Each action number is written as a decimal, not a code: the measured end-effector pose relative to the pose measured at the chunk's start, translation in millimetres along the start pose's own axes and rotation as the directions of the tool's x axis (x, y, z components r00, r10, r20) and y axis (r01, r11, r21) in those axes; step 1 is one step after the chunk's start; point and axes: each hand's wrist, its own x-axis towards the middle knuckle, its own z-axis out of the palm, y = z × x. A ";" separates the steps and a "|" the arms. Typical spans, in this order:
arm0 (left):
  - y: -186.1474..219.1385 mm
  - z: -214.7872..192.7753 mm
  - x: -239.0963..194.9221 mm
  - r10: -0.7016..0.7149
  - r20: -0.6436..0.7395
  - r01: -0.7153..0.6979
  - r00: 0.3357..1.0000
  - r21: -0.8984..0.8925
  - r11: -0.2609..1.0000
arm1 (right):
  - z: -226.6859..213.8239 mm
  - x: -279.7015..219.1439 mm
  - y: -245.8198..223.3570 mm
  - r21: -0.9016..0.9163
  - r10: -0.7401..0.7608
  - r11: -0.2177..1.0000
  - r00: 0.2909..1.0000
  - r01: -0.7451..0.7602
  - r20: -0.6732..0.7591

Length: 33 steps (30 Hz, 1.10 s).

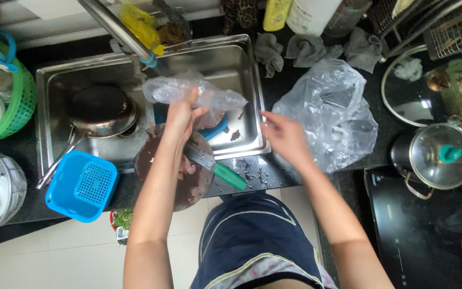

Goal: The person is preparing meat by cutting and rinsing it in a kitchen sink.

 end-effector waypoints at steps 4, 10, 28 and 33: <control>-25.4 -32.8 17.9 -0.022 -0.092 0.017 0.996 -0.046 0.999 | 120.6 55.7 74.2 -0.018 -0.097 0.995 0.995 0.097 0.016; -78.1 -85.1 49.4 -0.097 -0.196 0.092 0.976 -0.034 0.995 | 193.4 88.7 130.7 0.466 0.321 0.773 0.899 -0.430 0.297; -111.9 -135.7 87.8 0.226 -0.237 0.233 0.945 0.971 0.043 | 190.4 91.4 48.9 0.493 0.199 0.794 0.918 -0.356 0.342; -96.9 -120.6 77.7 0.119 -0.277 0.269 0.953 0.960 0.080 | 195.7 99.7 31.7 0.542 0.169 0.761 0.915 -0.358 0.366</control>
